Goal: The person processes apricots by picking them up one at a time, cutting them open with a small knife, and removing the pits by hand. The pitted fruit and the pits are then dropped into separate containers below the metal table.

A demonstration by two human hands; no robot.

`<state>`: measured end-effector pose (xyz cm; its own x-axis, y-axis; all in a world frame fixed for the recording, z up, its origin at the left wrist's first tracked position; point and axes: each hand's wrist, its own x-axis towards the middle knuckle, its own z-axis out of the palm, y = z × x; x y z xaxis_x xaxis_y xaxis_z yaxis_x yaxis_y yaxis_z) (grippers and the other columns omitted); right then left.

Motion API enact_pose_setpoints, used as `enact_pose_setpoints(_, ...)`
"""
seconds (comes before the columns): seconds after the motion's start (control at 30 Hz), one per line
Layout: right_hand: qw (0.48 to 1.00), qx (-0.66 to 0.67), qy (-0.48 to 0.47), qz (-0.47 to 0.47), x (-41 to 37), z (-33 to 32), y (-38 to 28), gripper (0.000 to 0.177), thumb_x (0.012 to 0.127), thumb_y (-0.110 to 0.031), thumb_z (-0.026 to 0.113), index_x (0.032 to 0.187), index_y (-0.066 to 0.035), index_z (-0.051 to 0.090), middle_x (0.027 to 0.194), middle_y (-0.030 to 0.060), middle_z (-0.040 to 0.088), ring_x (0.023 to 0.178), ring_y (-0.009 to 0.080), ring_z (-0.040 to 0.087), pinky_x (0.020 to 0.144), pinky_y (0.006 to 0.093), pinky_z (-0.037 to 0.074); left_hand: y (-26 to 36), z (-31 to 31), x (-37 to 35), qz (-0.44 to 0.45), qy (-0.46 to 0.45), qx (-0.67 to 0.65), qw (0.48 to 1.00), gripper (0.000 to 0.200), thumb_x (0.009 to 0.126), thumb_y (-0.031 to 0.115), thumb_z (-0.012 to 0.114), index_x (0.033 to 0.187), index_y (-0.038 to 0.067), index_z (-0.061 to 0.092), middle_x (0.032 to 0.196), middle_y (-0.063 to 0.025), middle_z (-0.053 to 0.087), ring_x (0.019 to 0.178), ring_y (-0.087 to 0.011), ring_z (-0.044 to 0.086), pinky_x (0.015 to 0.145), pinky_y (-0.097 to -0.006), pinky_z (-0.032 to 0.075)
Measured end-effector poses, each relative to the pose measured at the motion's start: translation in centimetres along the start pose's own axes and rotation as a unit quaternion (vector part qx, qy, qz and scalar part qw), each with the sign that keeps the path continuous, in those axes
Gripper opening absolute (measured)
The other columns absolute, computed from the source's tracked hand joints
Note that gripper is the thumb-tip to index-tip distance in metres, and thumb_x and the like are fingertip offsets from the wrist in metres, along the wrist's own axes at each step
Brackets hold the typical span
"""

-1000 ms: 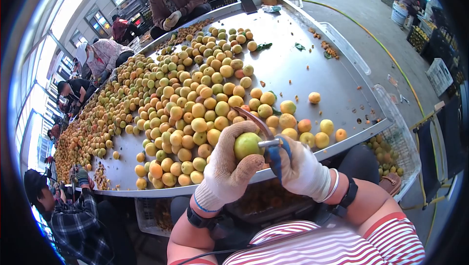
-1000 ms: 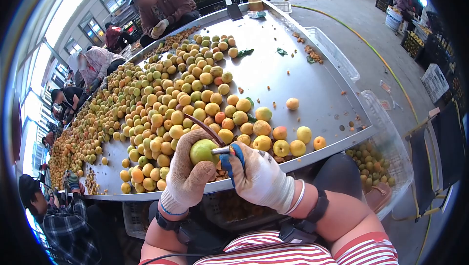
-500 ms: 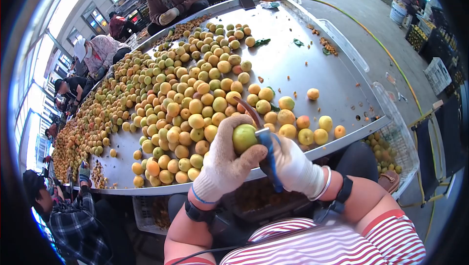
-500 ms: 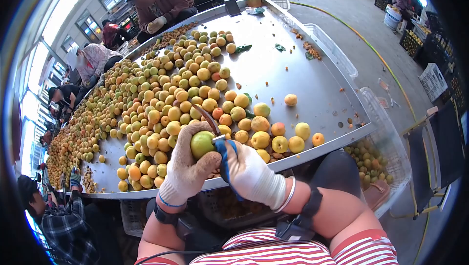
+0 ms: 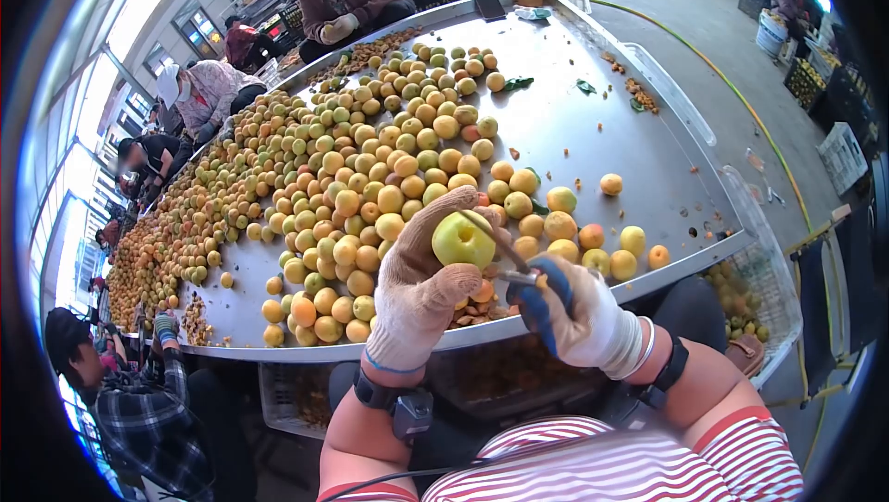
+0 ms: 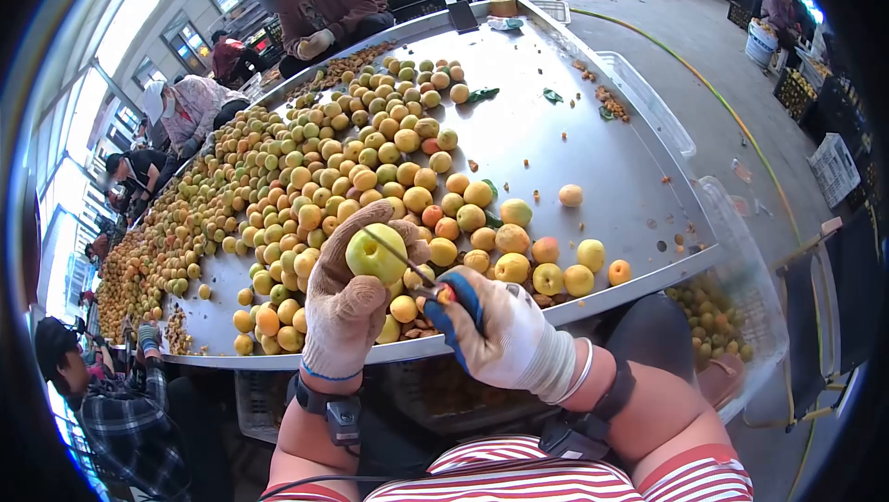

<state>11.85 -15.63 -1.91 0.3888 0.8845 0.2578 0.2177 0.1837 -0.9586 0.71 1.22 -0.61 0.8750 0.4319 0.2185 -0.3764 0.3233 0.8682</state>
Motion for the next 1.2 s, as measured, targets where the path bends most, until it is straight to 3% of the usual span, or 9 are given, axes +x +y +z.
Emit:
enact_pose_setpoints(0.1, 0.991, -0.104, 0.027, -0.074, -0.1, 0.5, 0.9, 0.015, 0.097, -0.01, 0.054, 0.109, -0.002, 0.057, 0.075, 0.0132, 0.063, 0.064, 0.0317, 0.064, 0.06, 0.0357, 0.051, 0.4, 0.3, -0.3, -0.003, 0.008, -0.013, 1.0, 0.082, 0.076, 0.018, 0.087, 0.143, -0.002, 0.046, 0.132, -0.0141, 0.062, 0.121, -0.0263, 0.061, 0.106, -0.0401, 0.048)
enact_pose_setpoints(0.23, 0.986, -0.114, 0.045, -0.118, 0.0, 1.1, 1.3, 0.015, 0.1, -0.015, 0.051, 0.104, -0.001, 0.054, 0.069, 0.0096, 0.058, 0.057, 0.0272, 0.058, 0.057, 0.033, 0.048, 0.4, 0.6, -0.5, 0.017, 0.017, -0.023, 0.999, 0.081, 0.076, 0.016, 0.088, 0.143, -0.002, 0.046, 0.133, -0.0144, 0.061, 0.122, -0.0278, 0.061, 0.107, -0.0412, 0.047)
enact_pose_setpoints(0.53, 0.951, -0.24, 0.085, -0.177, -0.2, 1.9, 2.5, 0.014, 0.094, -0.009, 0.053, 0.105, 0.0, 0.054, 0.074, 0.0131, 0.06, 0.061, 0.0364, 0.061, 0.055, 0.0399, 0.049, -0.4, 1.1, -0.9, 0.072, 0.026, 0.003, 0.997, 0.08, 0.083, 0.024, 0.083, 0.145, -0.002, 0.041, 0.132, -0.0157, 0.061, 0.122, -0.0274, 0.061, 0.097, -0.0344, 0.054)
enact_pose_setpoints(0.63, 0.953, -0.24, 0.09, -0.162, 0.0, 2.6, 2.5, 0.016, 0.092, -0.008, 0.055, 0.106, 0.0, 0.053, 0.075, 0.015, 0.061, 0.062, 0.0391, 0.061, 0.055, 0.0436, 0.049, -0.9, 1.3, -1.1, 0.039, 0.023, 0.005, 0.999, 0.075, 0.096, 0.051, 0.062, 0.143, -0.005, 0.041, 0.129, -0.0147, 0.063, 0.121, -0.0249, 0.062, 0.091, -0.0283, 0.054)
enact_pose_setpoints(0.73, 0.942, -0.277, 0.098, -0.163, 0.2, 3.2, 3.0, 0.029, 0.09, -0.012, 0.064, 0.113, 0.002, 0.053, 0.073, 0.0151, 0.063, 0.062, 0.037, 0.063, 0.053, 0.0434, 0.05, -1.2, 1.7, -1.3, -0.065, 0.066, -0.098, 0.991, 0.075, 0.098, 0.056, 0.055, 0.143, -0.003, 0.042, 0.127, -0.0138, 0.064, 0.118, -0.0219, 0.063, 0.094, -0.0281, 0.051)
enact_pose_setpoints(0.83, 0.938, -0.274, 0.122, -0.172, 0.3, 3.3, 2.8, 0.025, 0.091, -0.013, 0.064, 0.11, 0.0, 0.054, 0.073, 0.0163, 0.063, 0.063, 0.0385, 0.063, 0.054, 0.0442, 0.05, -0.8, 0.6, -1.2, -0.127, 0.056, -0.02, 0.99, 0.07, 0.102, 0.052, 0.051, 0.146, -0.001, 0.041, 0.13, -0.0132, 0.062, 0.117, -0.0191, 0.061, 0.099, -0.0307, 0.049)
enact_pose_setpoints(0.97, 0.948, -0.271, 0.121, -0.118, 0.1, 2.8, 2.2, 0.018, 0.092, -0.012, 0.061, 0.105, -0.002, 0.054, 0.072, 0.0174, 0.062, 0.063, 0.0402, 0.062, 0.053, 0.0448, 0.049, -0.3, 1.2, -0.6, 0.0, 0.019, 0.087, 0.996, 0.07, 0.094, 0.019, 0.07, 0.152, 0.001, 0.034, 0.14, -0.0126, 0.054, 0.125, -0.0187, 0.054, 0.099, -0.0313, 0.049)
enact_pose_setpoints(1.07, 0.953, -0.254, 0.12, -0.118, 0.0, 2.8, 2.3, 0.015, 0.092, -0.011, 0.06, 0.103, -0.002, 0.054, 0.071, 0.0176, 0.061, 0.062, 0.0405, 0.062, 0.052, 0.045, 0.049, 0.4, 1.4, -0.8, 0.014, -0.006, 0.101, 0.995, 0.082, 0.086, 0.015, 0.08, 0.151, -0.001, 0.033, 0.139, -0.0118, 0.054, 0.125, -0.0199, 0.055, 0.1, -0.032, 0.049)
enact_pose_setpoints(1.2, 0.932, -0.289, 0.149, -0.163, -0.2, 3.0, 1.3, 0.014, 0.089, -0.003, 0.054, 0.103, -0.001, 0.055, 0.072, 0.0182, 0.06, 0.064, 0.0423, 0.061, 0.056, 0.0472, 0.049, -0.6, 0.5, -0.8, 0.038, -0.019, 0.101, 0.994, 0.068, 0.092, 0.026, 0.074, 0.144, -0.002, 0.042, 0.129, -0.0087, 0.06, 0.116, -0.0169, 0.059, 0.097, -0.0284, 0.049)
